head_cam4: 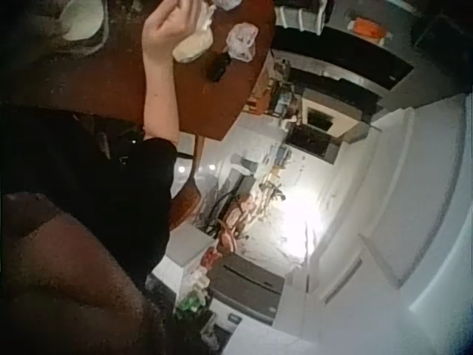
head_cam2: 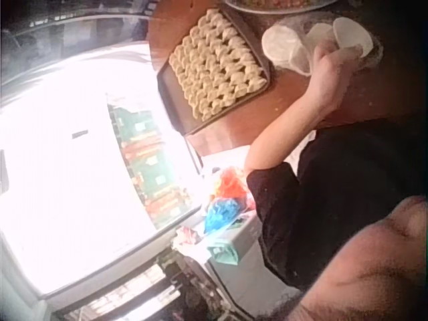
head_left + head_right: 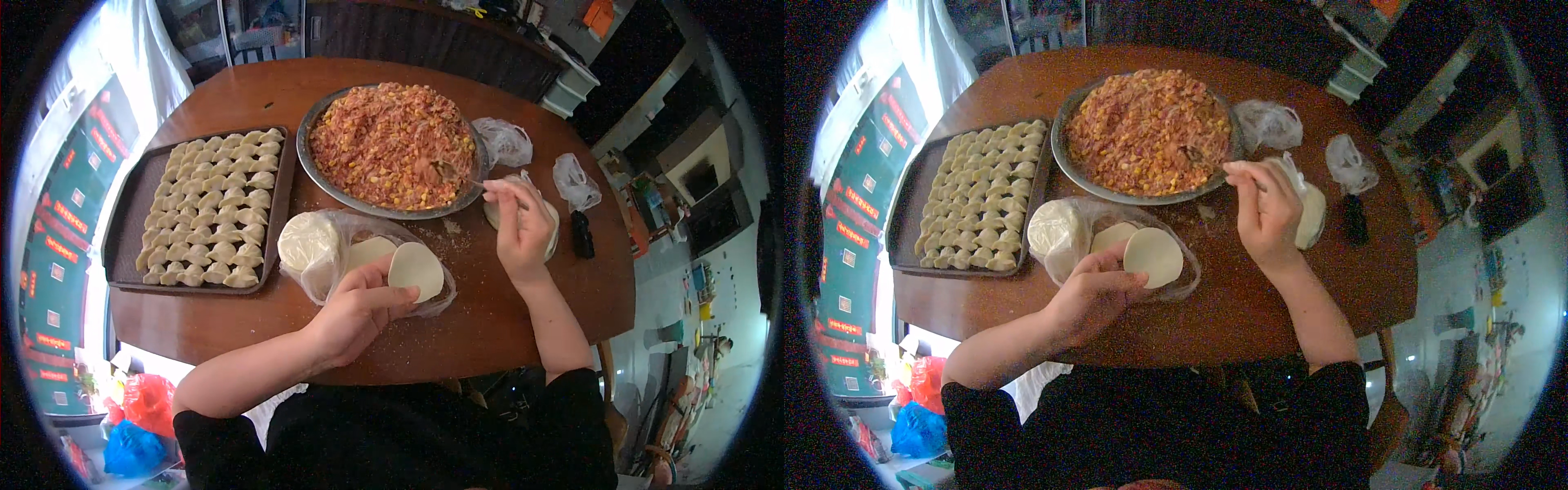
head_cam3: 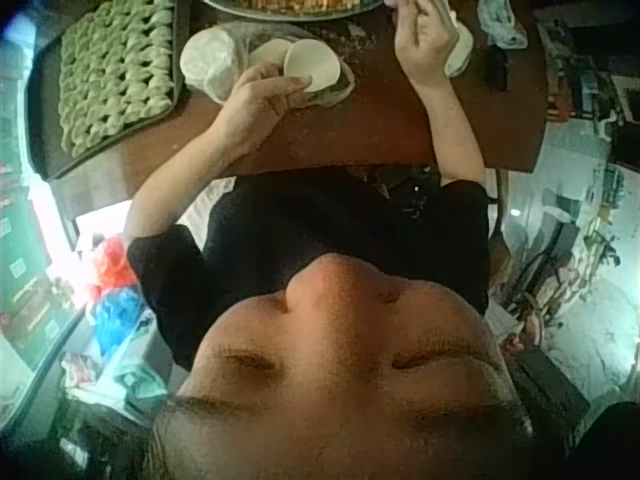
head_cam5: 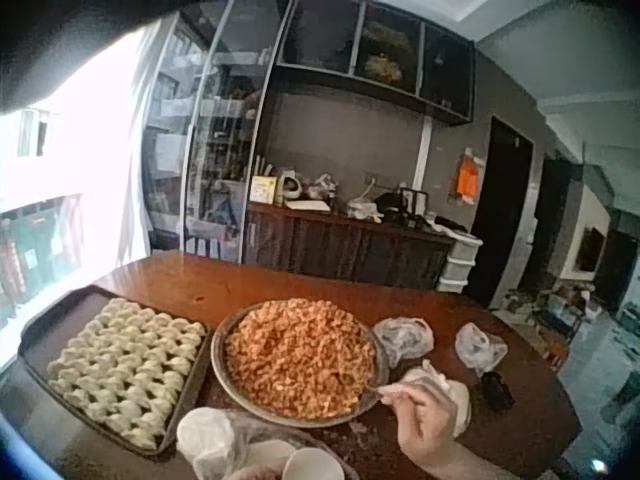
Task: The person is preparing dumplings by scooping meat filling into dough wrappers and sealing them with pleats.
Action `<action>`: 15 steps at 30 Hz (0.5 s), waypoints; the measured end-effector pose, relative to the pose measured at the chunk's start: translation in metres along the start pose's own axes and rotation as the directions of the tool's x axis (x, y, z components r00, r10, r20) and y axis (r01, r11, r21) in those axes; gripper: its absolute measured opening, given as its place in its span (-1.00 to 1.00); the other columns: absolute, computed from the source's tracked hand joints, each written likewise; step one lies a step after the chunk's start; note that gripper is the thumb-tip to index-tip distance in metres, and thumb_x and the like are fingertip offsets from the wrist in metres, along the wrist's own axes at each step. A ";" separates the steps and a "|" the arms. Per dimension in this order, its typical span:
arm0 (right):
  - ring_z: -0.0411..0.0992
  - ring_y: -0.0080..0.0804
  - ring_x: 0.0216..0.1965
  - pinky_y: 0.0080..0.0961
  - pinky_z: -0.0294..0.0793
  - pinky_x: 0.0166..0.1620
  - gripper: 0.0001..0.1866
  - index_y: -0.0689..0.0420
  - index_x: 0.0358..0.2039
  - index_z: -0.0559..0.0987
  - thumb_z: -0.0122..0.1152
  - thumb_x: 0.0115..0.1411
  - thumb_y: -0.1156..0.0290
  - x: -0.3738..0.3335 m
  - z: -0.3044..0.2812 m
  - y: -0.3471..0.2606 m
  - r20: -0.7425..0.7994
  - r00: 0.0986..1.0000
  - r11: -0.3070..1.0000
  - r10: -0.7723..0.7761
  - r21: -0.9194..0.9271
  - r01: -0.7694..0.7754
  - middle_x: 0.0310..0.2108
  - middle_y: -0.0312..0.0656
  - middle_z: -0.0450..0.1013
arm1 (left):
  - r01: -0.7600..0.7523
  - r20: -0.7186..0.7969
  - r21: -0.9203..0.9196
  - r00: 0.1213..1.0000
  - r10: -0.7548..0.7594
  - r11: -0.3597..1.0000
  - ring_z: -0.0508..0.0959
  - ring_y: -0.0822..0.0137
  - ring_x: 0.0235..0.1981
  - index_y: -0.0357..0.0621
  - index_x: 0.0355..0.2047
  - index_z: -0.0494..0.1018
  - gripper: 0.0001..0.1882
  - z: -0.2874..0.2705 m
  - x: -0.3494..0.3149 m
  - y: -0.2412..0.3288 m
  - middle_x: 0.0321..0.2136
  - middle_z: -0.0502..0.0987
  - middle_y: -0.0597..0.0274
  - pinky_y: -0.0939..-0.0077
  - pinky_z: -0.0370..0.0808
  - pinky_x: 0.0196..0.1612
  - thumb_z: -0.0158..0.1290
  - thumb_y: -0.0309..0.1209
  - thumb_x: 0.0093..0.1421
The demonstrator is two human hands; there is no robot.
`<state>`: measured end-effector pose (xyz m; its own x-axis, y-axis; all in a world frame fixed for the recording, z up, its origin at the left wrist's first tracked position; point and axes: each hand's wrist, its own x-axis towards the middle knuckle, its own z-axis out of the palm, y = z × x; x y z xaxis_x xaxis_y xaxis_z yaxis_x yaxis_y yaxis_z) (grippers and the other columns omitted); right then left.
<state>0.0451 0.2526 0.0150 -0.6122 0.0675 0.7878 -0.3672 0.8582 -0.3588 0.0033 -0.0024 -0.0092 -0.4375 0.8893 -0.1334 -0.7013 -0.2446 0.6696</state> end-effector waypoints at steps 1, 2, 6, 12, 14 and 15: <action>0.54 -0.27 -0.25 -0.39 0.55 -0.17 -0.84 0.28 -0.15 0.58 0.06 0.32 0.58 0.001 -0.001 -0.002 -0.018 0.999 0.996 0.046 0.072 -0.045 -0.25 -0.11 0.56 | -0.006 0.002 0.003 1.000 0.006 1.000 0.49 0.37 0.05 -0.32 0.12 0.32 -0.59 -0.001 0.000 0.000 -0.01 0.51 0.16 0.47 0.37 0.17 0.02 -0.56 0.26; 0.54 -0.28 -0.26 -0.40 0.55 -0.17 -0.84 0.28 -0.14 0.57 0.06 0.33 0.57 0.001 -0.001 0.000 -0.044 0.999 1.000 0.003 0.028 -0.002 -0.25 -0.11 0.56 | -0.007 0.002 -0.003 1.000 0.007 1.000 0.49 0.37 0.04 -0.32 0.12 0.32 -0.59 0.000 0.000 0.000 -0.01 0.51 0.17 0.48 0.37 0.16 0.02 -0.56 0.26; 0.55 -0.30 -0.27 -0.43 0.56 -0.18 -0.83 0.27 -0.12 0.56 0.05 0.34 0.57 0.005 0.000 0.013 -0.039 0.991 0.986 -0.130 -0.106 0.125 -0.25 -0.12 0.55 | -0.005 -0.011 -0.003 1.000 0.005 1.000 0.49 0.39 0.04 -0.32 0.13 0.31 -0.58 0.000 0.002 -0.003 -0.02 0.50 0.18 0.49 0.38 0.15 0.02 -0.56 0.26; 0.53 -0.22 -0.23 -0.38 0.52 -0.18 -0.83 0.26 -0.13 0.58 0.10 0.30 0.58 0.003 0.001 -0.002 -0.020 0.999 0.999 -0.050 -0.017 0.050 -0.26 -0.10 0.55 | 0.002 -0.029 0.009 1.000 -0.002 1.000 0.49 0.39 0.04 -0.32 0.13 0.31 -0.59 0.000 0.000 -0.001 -0.02 0.50 0.19 0.49 0.39 0.13 0.01 -0.57 0.26; 0.53 -0.20 -0.24 -0.36 0.51 -0.19 -0.84 0.27 -0.15 0.58 0.12 0.28 0.58 0.001 0.005 -0.011 0.014 0.998 0.997 -0.058 -0.060 0.058 -0.27 -0.09 0.55 | 0.002 -0.032 0.005 0.999 -0.002 1.000 0.49 0.39 0.04 -0.31 0.13 0.31 -0.59 0.000 0.001 -0.002 -0.02 0.50 0.19 0.50 0.39 0.13 0.01 -0.57 0.26; 0.53 -0.19 -0.25 -0.36 0.51 -0.20 -0.84 0.27 -0.16 0.58 0.13 0.26 0.58 0.000 0.010 -0.016 0.037 0.998 0.995 -0.060 -0.074 0.062 -0.28 -0.09 0.55 | 0.003 -0.024 0.006 1.000 -0.003 1.000 0.49 0.39 0.03 -0.31 0.13 0.31 -0.59 0.000 0.001 -0.002 -0.02 0.50 0.19 0.50 0.39 0.12 0.01 -0.57 0.26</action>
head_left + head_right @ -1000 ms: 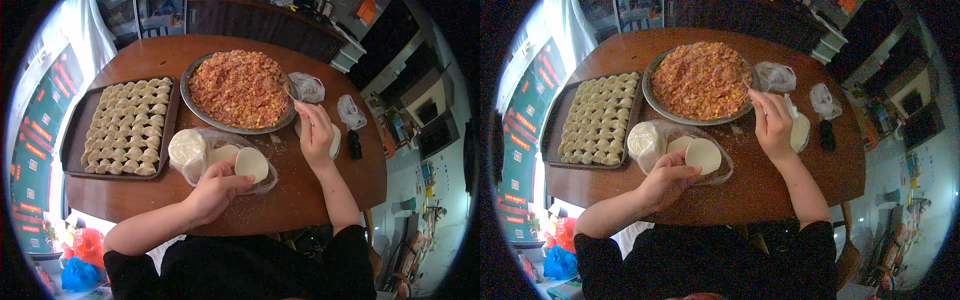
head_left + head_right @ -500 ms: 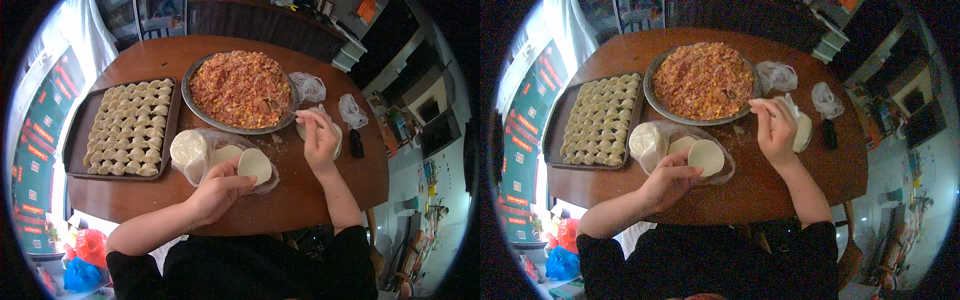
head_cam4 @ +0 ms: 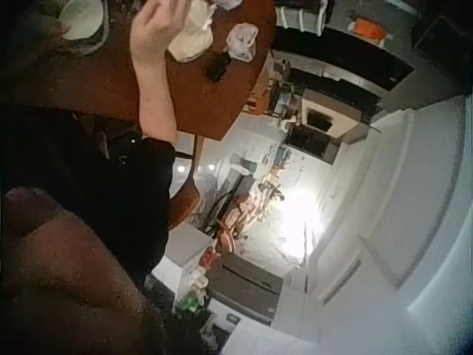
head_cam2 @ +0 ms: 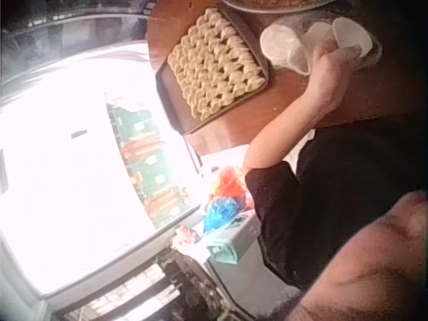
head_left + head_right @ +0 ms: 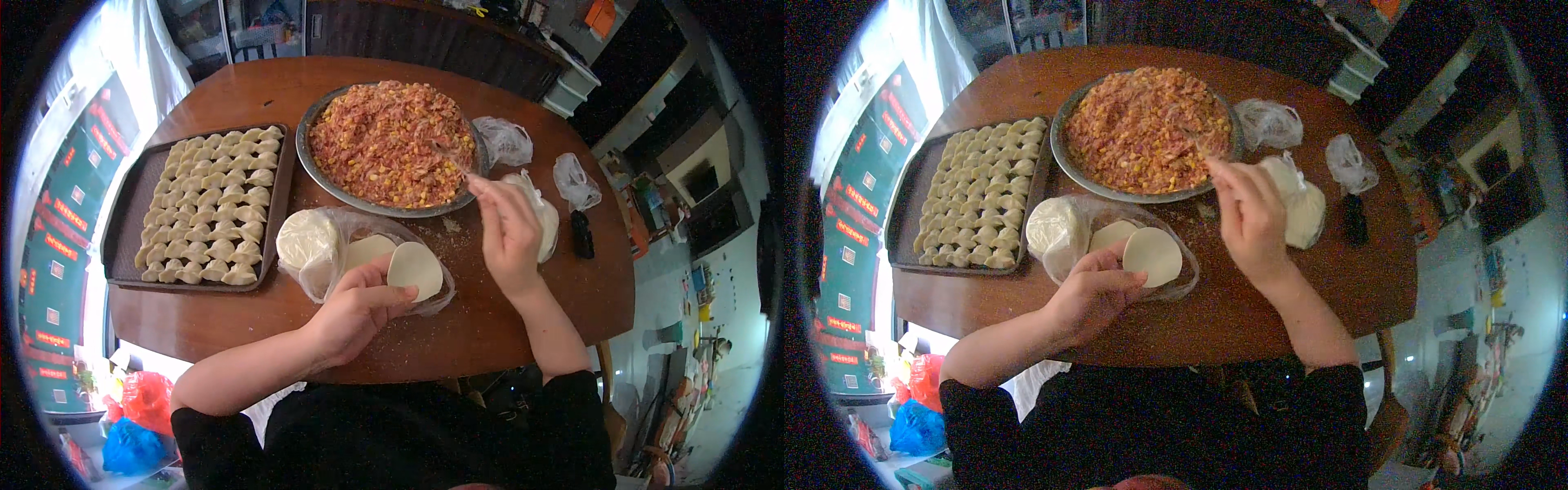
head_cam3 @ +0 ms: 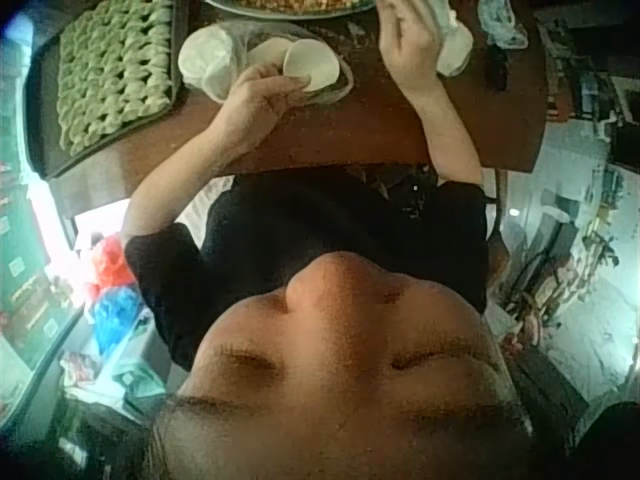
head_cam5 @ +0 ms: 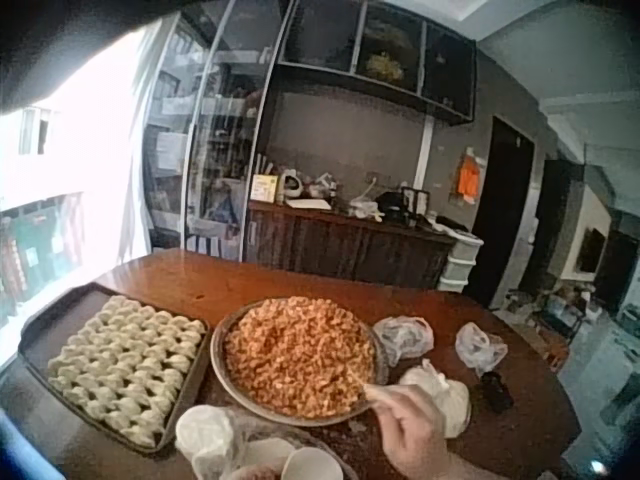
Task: The person is preparing dumplings by scooping meat filling into dough wrappers and sealing them with pleats.
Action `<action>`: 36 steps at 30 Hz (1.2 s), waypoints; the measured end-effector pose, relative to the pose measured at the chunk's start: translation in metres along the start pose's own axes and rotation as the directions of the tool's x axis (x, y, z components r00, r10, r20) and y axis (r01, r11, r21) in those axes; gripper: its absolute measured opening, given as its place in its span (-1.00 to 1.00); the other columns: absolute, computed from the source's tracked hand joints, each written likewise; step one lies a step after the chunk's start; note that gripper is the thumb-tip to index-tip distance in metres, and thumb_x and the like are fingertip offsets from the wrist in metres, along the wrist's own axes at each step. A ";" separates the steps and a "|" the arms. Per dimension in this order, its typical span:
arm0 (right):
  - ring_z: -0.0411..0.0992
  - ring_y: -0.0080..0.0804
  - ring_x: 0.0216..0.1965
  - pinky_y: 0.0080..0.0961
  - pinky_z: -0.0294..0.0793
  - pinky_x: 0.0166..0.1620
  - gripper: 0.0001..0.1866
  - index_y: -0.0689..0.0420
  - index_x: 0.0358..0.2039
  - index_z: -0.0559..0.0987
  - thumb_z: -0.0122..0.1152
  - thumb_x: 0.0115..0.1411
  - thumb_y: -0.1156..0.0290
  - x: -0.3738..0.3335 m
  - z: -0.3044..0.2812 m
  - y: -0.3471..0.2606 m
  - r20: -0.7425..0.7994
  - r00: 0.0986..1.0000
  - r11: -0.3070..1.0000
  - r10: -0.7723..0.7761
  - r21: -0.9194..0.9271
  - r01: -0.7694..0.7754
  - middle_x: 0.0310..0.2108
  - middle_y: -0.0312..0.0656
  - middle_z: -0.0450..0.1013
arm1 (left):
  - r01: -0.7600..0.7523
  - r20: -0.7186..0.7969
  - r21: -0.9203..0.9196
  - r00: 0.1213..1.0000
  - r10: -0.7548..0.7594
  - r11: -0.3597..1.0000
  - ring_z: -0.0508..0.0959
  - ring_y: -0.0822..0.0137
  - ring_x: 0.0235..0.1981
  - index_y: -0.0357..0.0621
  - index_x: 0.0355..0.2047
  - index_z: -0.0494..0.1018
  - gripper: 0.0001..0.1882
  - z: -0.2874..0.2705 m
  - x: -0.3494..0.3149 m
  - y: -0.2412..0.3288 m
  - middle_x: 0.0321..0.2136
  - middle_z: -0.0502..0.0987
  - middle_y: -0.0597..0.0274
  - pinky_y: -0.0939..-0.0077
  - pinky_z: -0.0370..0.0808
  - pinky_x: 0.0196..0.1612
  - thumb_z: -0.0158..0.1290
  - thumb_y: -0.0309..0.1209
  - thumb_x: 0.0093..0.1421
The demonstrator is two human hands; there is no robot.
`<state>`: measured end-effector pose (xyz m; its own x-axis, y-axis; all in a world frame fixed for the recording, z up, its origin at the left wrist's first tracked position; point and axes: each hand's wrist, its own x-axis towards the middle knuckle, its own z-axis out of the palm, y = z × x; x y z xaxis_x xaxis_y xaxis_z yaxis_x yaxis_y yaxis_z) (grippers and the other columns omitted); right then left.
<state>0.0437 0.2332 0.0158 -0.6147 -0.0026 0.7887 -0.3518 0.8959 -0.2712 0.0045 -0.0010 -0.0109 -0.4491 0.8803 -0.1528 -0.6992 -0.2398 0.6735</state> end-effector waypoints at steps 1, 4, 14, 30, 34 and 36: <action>0.52 -0.18 -0.26 -0.35 0.51 -0.20 -0.85 0.28 -0.17 0.58 0.14 0.25 0.59 -0.001 0.002 -0.004 0.023 1.000 1.000 -0.003 -0.014 0.003 -0.29 -0.08 0.54 | 0.001 0.008 0.001 1.000 -0.001 1.000 0.49 0.39 0.03 -0.31 0.12 0.31 -0.59 0.000 0.000 0.000 -0.02 0.50 0.19 0.50 0.39 0.12 0.01 -0.57 0.26; 0.52 -0.16 -0.28 -0.35 0.51 -0.21 -0.86 0.28 -0.19 0.58 0.15 0.24 0.60 -0.002 -0.004 -0.019 0.090 0.996 0.998 0.001 0.057 -0.006 -0.29 -0.07 0.54 | -0.018 0.010 -0.018 1.000 0.019 1.000 0.50 0.38 0.04 -0.32 0.11 0.32 -0.60 0.002 -0.001 0.001 -0.01 0.50 0.18 0.50 0.39 0.13 0.02 -0.56 0.26; 0.53 -0.25 -0.35 -0.41 0.50 -0.25 -0.87 0.29 -0.22 0.58 0.09 0.28 0.58 -0.006 -0.017 -0.028 0.008 0.997 0.993 0.079 0.092 -0.080 -0.35 -0.09 0.54 | -0.012 -0.028 -0.004 1.000 0.012 1.000 0.51 0.41 0.01 -0.32 0.11 0.33 -0.59 0.002 -0.001 0.001 -0.03 0.51 0.18 0.52 0.41 0.09 0.02 -0.57 0.24; 0.53 -0.54 -0.29 -0.57 0.51 -0.18 -0.71 0.30 -0.19 0.57 -0.03 0.44 0.35 -0.005 -0.007 -0.016 0.206 0.877 0.686 0.435 0.555 -0.471 -0.32 -0.21 0.56 | -0.062 -0.026 -0.042 0.998 0.061 0.997 0.49 0.35 0.05 -0.33 0.11 0.32 -0.60 -0.001 0.000 -0.002 0.00 0.49 0.15 0.43 0.39 0.16 -0.03 -0.61 0.25; 0.49 -0.55 -0.29 -0.59 0.47 -0.14 -0.63 0.32 -0.17 0.58 -0.09 0.46 0.27 -0.007 -0.005 -0.010 0.250 0.859 0.632 0.447 0.591 -0.501 -0.34 -0.21 0.55 | -0.134 -0.022 -0.044 0.991 0.133 0.990 0.48 0.34 0.07 -0.33 0.11 0.31 -0.60 -0.002 0.000 0.001 0.01 0.49 0.13 0.40 0.37 0.20 -0.05 -0.64 0.24; 0.49 -0.55 -0.30 -0.59 0.47 -0.14 -0.64 0.32 -0.17 0.58 -0.08 0.46 0.28 -0.005 -0.006 -0.006 0.194 0.862 0.656 0.469 0.577 -0.486 -0.34 -0.20 0.55 | -0.163 -0.030 -0.061 0.986 0.161 0.985 0.48 0.33 0.08 -0.34 0.12 0.30 -0.59 -0.001 0.001 0.002 0.02 0.49 0.12 0.40 0.36 0.20 -0.06 -0.64 0.24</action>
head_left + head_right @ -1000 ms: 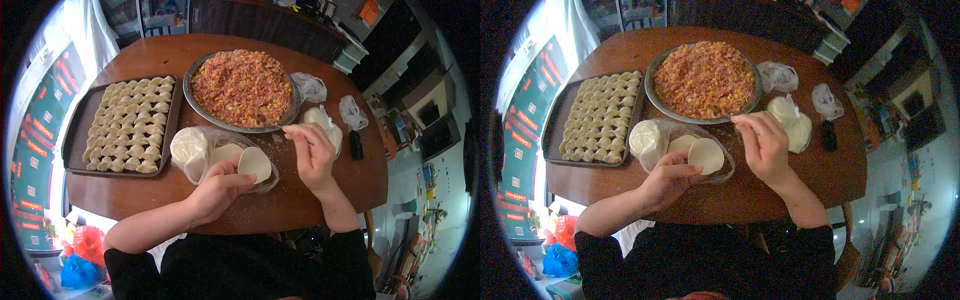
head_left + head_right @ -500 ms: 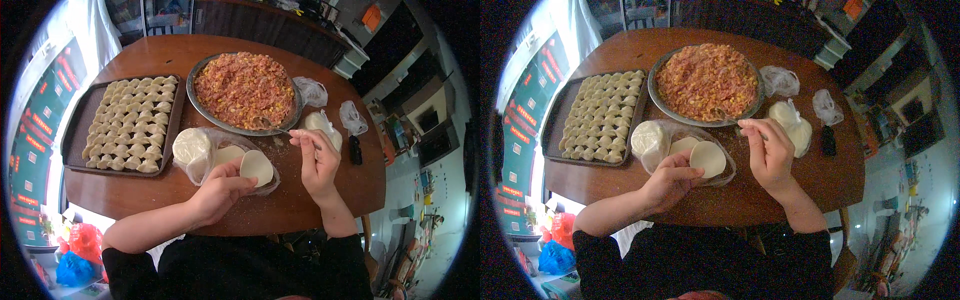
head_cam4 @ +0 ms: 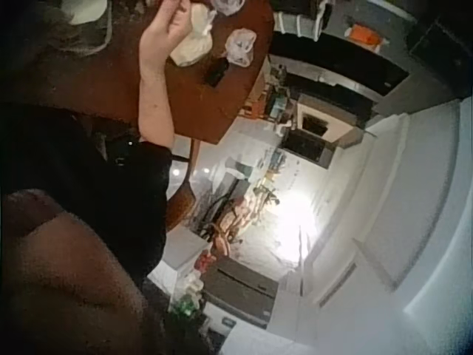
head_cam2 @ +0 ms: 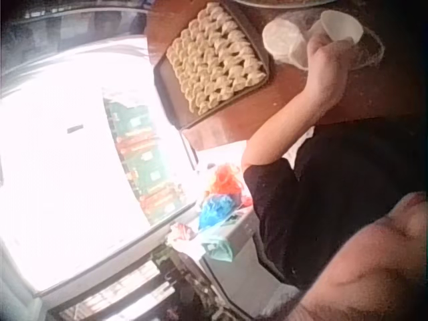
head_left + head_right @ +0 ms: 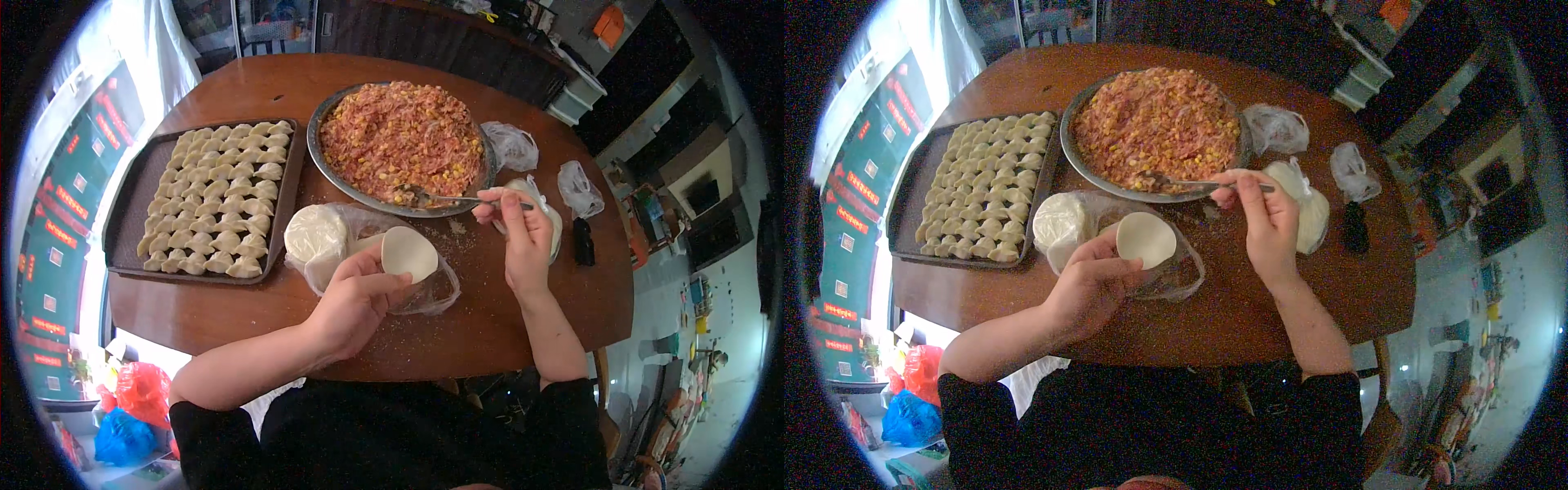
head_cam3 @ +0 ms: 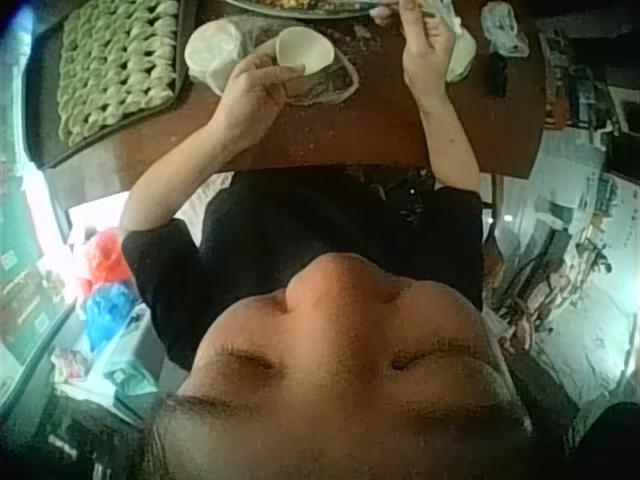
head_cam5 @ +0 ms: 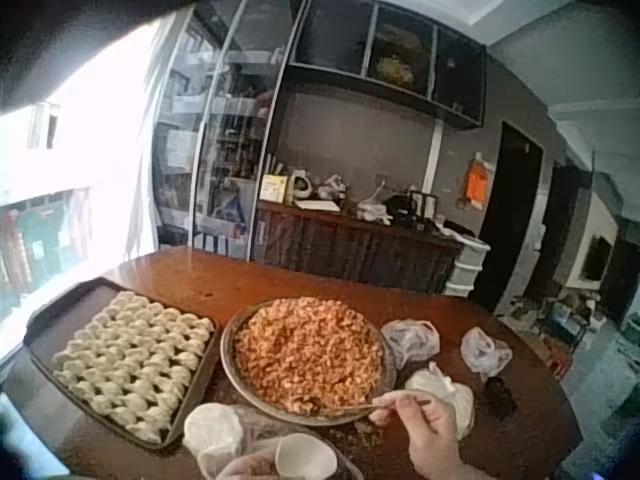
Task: The person is preparing dumplings by scooping meat filling into dough wrappers and sealing them with pleats.
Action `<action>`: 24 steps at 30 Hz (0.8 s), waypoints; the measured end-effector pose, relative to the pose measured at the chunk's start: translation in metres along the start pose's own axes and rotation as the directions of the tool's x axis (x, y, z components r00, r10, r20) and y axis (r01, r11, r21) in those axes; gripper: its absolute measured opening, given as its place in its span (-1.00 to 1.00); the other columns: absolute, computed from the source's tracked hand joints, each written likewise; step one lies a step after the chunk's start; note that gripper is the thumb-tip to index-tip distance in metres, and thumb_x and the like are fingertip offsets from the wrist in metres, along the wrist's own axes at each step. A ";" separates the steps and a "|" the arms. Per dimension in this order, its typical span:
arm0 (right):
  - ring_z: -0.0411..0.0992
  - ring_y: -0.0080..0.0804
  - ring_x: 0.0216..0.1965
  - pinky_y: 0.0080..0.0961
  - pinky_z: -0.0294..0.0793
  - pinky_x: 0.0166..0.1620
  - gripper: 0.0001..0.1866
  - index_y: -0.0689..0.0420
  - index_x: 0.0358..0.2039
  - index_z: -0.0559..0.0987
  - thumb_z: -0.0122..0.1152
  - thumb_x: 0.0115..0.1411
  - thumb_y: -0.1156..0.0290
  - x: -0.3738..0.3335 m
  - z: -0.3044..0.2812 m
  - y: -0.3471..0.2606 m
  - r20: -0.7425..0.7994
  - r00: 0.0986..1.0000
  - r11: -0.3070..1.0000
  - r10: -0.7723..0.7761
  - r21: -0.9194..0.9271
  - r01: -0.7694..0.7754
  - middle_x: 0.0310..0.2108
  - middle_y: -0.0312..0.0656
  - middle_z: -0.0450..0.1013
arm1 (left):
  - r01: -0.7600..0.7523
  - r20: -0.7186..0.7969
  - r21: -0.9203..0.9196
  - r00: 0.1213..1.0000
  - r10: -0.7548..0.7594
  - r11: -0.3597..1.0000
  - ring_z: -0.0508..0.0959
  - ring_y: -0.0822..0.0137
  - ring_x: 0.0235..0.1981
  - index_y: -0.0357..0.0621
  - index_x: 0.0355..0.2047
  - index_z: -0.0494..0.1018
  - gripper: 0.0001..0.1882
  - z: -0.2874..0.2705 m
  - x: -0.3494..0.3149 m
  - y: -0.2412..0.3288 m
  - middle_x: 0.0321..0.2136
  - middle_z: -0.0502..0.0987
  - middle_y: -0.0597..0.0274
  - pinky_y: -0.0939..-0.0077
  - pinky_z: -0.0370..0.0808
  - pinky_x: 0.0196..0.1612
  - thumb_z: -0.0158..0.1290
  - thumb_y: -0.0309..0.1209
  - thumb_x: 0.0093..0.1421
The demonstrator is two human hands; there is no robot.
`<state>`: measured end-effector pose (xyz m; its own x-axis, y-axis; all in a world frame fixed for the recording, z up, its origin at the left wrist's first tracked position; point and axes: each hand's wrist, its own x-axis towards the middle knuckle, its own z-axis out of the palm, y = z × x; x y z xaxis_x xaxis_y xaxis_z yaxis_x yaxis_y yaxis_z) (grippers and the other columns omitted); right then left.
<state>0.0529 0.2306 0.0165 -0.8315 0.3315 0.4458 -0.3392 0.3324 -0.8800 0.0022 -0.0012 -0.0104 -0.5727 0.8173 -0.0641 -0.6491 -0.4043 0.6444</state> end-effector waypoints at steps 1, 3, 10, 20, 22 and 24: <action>0.49 -0.55 -0.30 -0.59 0.47 -0.14 -0.64 0.32 -0.18 0.58 -0.08 0.46 0.28 0.001 0.000 0.001 -0.028 1.000 1.000 -0.011 -0.012 0.010 -0.34 -0.20 0.55 | -0.015 -0.003 -0.009 1.000 0.015 1.000 0.48 0.33 0.08 -0.34 0.12 0.30 -0.59 0.000 0.000 0.001 0.02 0.48 0.12 0.40 0.36 0.21 -0.07 -0.65 0.24; 0.49 -0.55 -0.31 -0.59 0.47 -0.15 -0.64 0.32 -0.19 0.59 -0.07 0.46 0.29 -0.001 0.003 -0.004 -0.024 0.999 0.999 -0.041 -0.035 0.040 -0.35 -0.20 0.55 | -0.025 -0.009 -0.005 1.000 0.025 1.000 0.48 0.32 0.08 -0.34 0.13 0.30 -0.58 0.000 -0.001 0.001 0.02 0.48 0.12 0.40 0.37 0.20 -0.07 -0.65 0.24; 0.44 -0.59 -0.33 -0.59 0.44 -0.19 -0.66 0.30 -0.19 0.57 -0.04 0.44 0.28 0.000 -0.001 -0.008 0.036 0.986 0.981 -0.162 -0.107 0.165 -0.36 -0.23 0.51 | -0.030 0.000 -0.007 1.000 0.030 1.000 0.46 0.33 0.10 -0.33 0.13 0.30 -0.58 -0.003 0.001 0.001 0.03 0.47 0.14 0.39 0.36 0.21 -0.07 -0.65 0.24; 0.46 -0.59 -0.32 -0.65 0.48 -0.25 -0.70 0.21 -0.17 0.58 -0.02 0.43 0.25 0.010 -0.026 0.011 -0.121 0.971 0.918 0.205 0.369 -0.148 -0.33 -0.25 0.53 | -0.078 -0.035 -0.028 0.996 0.077 0.997 0.44 0.34 0.10 -0.31 0.16 0.27 -0.53 -0.002 -0.001 0.003 0.04 0.45 0.14 0.43 0.33 0.21 -0.08 -0.69 0.22; 0.49 -0.57 -0.28 -0.66 0.50 -0.24 -0.70 0.24 -0.16 0.57 -0.03 0.44 0.27 0.002 -0.017 0.001 -0.171 0.984 0.978 0.055 0.207 -0.018 -0.34 -0.25 0.52 | -0.084 -0.052 -0.038 0.995 0.082 0.996 0.43 0.34 0.11 -0.31 0.16 0.26 -0.53 -0.005 0.001 0.001 0.03 0.45 0.14 0.44 0.32 0.21 -0.09 -0.69 0.22; 0.51 -0.55 -0.24 -0.65 0.52 -0.21 -0.70 0.27 -0.16 0.57 -0.04 0.44 0.30 -0.001 -0.010 0.000 -0.159 0.976 0.989 -0.149 -0.012 0.149 -0.34 -0.25 0.52 | -0.075 -0.048 -0.044 0.996 0.072 0.996 0.42 0.34 0.11 -0.31 0.16 0.26 -0.53 -0.006 0.002 0.002 0.04 0.44 0.14 0.44 0.32 0.21 -0.09 -0.69 0.22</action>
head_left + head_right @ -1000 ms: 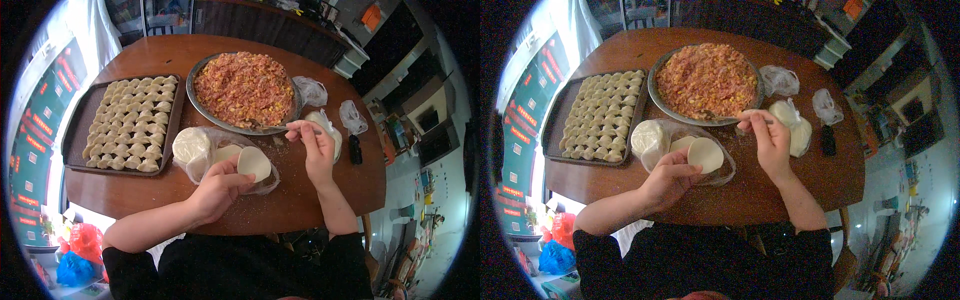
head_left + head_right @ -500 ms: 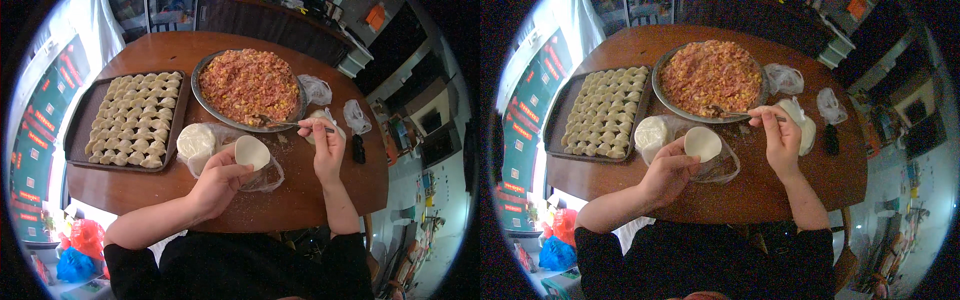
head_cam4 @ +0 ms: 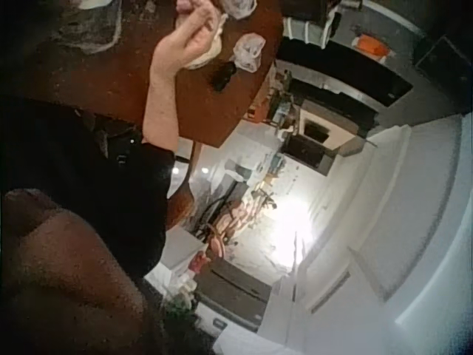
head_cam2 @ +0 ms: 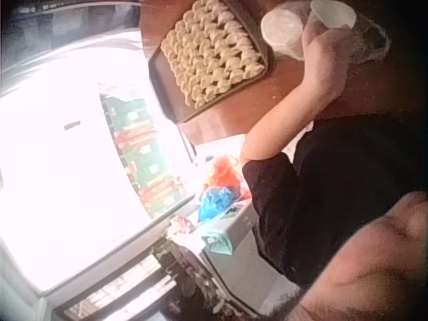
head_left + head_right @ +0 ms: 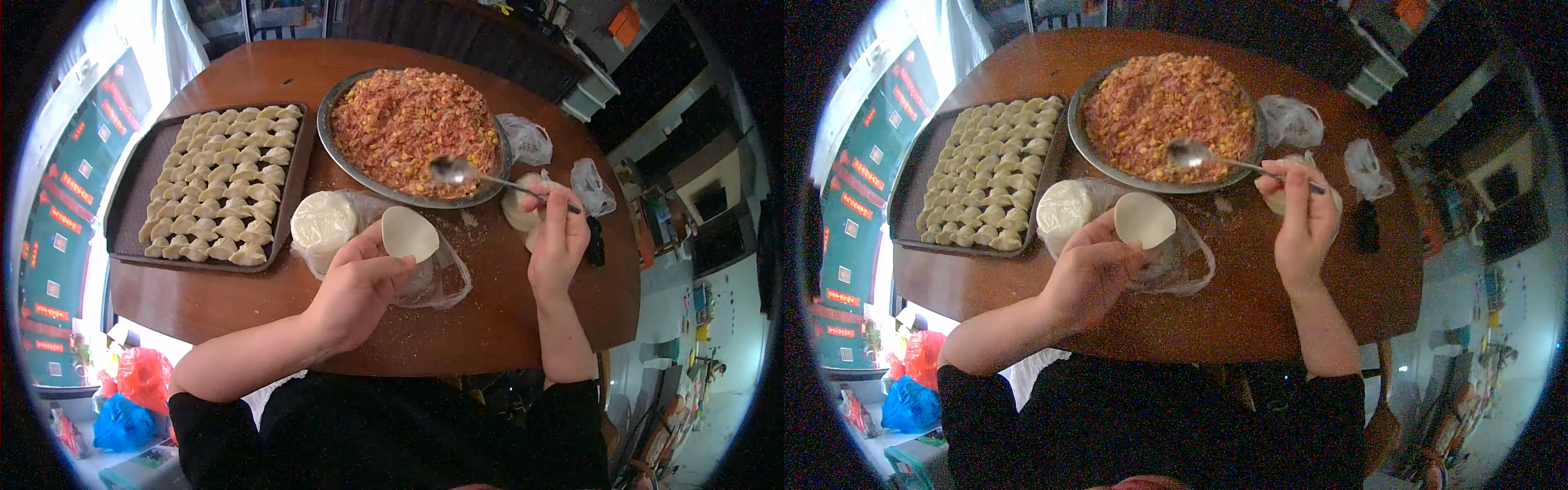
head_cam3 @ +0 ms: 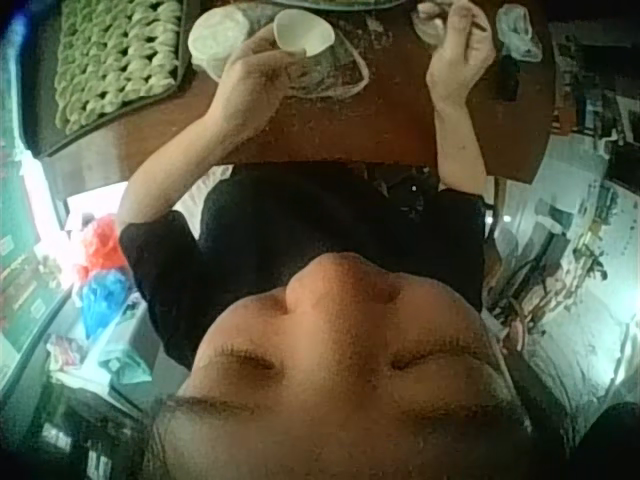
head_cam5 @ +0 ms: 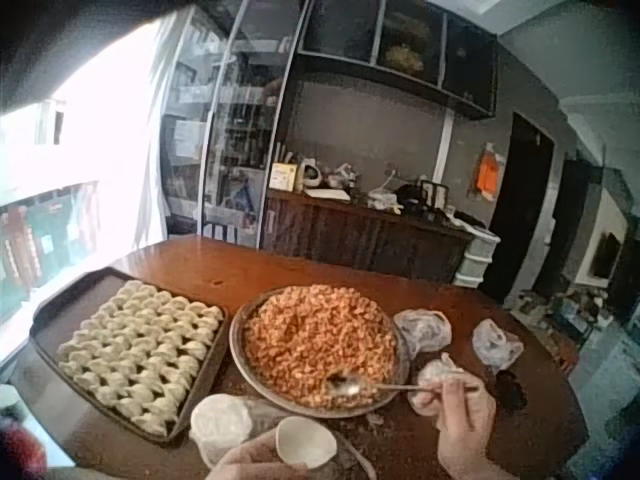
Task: The person is preparing dumplings by scooping meat filling into dough wrappers and sealing them with pleats.
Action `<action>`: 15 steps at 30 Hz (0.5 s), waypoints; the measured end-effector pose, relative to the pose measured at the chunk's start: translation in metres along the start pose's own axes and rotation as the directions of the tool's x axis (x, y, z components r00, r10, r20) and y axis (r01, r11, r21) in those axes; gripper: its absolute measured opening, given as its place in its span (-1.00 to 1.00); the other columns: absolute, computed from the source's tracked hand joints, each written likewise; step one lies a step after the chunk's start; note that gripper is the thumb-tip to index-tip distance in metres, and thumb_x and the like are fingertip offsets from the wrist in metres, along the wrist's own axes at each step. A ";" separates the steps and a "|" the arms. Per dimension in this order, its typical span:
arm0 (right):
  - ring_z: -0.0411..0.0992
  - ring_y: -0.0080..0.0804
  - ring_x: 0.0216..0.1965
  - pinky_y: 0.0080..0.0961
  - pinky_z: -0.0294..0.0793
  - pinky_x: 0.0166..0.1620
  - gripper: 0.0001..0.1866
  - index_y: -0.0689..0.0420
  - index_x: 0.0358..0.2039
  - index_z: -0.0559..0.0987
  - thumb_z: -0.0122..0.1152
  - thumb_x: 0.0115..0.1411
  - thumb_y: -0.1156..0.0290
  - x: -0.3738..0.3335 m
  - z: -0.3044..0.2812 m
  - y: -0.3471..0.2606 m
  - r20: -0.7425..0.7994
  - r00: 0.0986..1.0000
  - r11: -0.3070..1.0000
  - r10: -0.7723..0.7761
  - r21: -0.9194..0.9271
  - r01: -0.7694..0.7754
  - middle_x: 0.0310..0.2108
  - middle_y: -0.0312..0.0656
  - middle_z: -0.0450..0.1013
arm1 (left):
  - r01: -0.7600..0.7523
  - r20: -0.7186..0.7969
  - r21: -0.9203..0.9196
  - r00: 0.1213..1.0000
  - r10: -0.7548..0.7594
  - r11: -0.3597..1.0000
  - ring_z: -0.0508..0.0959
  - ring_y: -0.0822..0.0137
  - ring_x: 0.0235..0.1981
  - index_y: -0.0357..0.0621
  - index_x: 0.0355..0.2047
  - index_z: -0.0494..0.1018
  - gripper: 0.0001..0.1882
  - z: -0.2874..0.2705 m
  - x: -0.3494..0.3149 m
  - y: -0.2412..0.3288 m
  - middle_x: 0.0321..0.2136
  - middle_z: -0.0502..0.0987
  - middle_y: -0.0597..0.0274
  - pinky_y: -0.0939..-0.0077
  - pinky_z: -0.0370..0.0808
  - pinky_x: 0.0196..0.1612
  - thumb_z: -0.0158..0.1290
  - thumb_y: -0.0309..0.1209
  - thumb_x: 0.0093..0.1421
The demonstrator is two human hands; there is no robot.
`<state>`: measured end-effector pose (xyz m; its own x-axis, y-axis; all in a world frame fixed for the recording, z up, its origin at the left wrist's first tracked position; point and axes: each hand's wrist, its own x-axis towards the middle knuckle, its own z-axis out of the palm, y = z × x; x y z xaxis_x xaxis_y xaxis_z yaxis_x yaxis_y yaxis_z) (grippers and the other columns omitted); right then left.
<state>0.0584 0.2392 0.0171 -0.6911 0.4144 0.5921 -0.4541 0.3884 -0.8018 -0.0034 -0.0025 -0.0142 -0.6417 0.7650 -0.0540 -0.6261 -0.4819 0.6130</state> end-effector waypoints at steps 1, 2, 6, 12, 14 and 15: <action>0.51 -0.54 -0.22 -0.64 0.52 -0.18 -0.70 0.28 -0.16 0.56 -0.05 0.45 0.31 0.001 0.003 0.002 0.045 0.991 0.986 -0.122 -0.111 0.126 -0.34 -0.24 0.52 | 0.005 0.001 -0.003 1.000 -0.005 1.000 0.42 0.35 0.11 -0.31 0.16 0.26 -0.53 -0.001 0.000 0.000 0.04 0.44 0.14 0.44 0.32 0.21 -0.09 -0.69 0.22; 0.52 -0.52 -0.20 -0.63 0.52 -0.15 -0.70 0.30 -0.16 0.56 -0.05 0.45 0.32 0.002 0.005 0.003 0.104 0.965 0.942 -0.240 -0.214 0.257 -0.34 -0.23 0.52 | 0.011 -0.004 -0.003 1.000 -0.011 1.000 0.42 0.34 0.11 -0.31 0.16 0.26 -0.53 0.000 -0.001 0.001 0.04 0.44 0.14 0.44 0.32 0.21 -0.09 -0.69 0.22; 0.51 -0.54 -0.20 -0.56 0.47 -0.07 -0.71 0.29 -0.16 0.57 -0.05 0.45 0.34 0.002 0.006 0.012 0.228 0.973 0.994 0.038 -0.104 -0.014 -0.26 -0.23 0.54 | 0.023 -0.006 -0.012 1.000 -0.023 1.000 0.42 0.33 0.11 -0.32 0.16 0.26 -0.53 0.001 0.000 0.002 0.06 0.43 0.13 0.43 0.31 0.22 -0.10 -0.69 0.21; 0.47 -0.58 -0.29 -0.57 0.44 -0.14 -0.66 0.26 -0.18 0.58 -0.07 0.46 0.26 0.007 0.002 0.018 0.138 0.975 0.974 0.172 0.122 -0.189 -0.34 -0.25 0.54 | -0.009 -0.004 -0.008 1.000 0.009 1.000 0.42 0.32 0.11 -0.33 0.15 0.26 -0.53 0.005 -0.001 0.005 0.06 0.43 0.12 0.42 0.31 0.22 -0.10 -0.68 0.21; 0.46 -0.58 -0.30 -0.56 0.45 -0.15 -0.66 0.27 -0.18 0.58 -0.06 0.45 0.26 0.004 0.005 0.018 0.136 0.959 0.948 0.250 0.164 -0.271 -0.35 -0.25 0.53 | -0.021 -0.003 -0.006 1.000 0.021 1.000 0.42 0.32 0.11 -0.33 0.15 0.26 -0.53 0.006 -0.001 0.006 0.05 0.44 0.12 0.41 0.30 0.23 -0.10 -0.68 0.21; 0.46 -0.57 -0.30 -0.56 0.45 -0.16 -0.67 0.27 -0.17 0.58 -0.05 0.45 0.26 0.003 0.005 0.018 0.101 0.951 0.933 0.291 0.190 -0.306 -0.35 -0.25 0.53 | -0.026 0.000 -0.001 1.000 0.026 1.000 0.42 0.31 0.11 -0.34 0.16 0.26 -0.53 0.006 0.000 0.006 0.05 0.44 0.12 0.41 0.30 0.23 -0.10 -0.68 0.21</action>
<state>0.0452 0.2437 0.0038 -0.8465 0.4243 0.3215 -0.3189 0.0792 -0.9445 -0.0044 -0.0026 -0.0062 -0.6580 0.7520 -0.0382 -0.6094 -0.5021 0.6136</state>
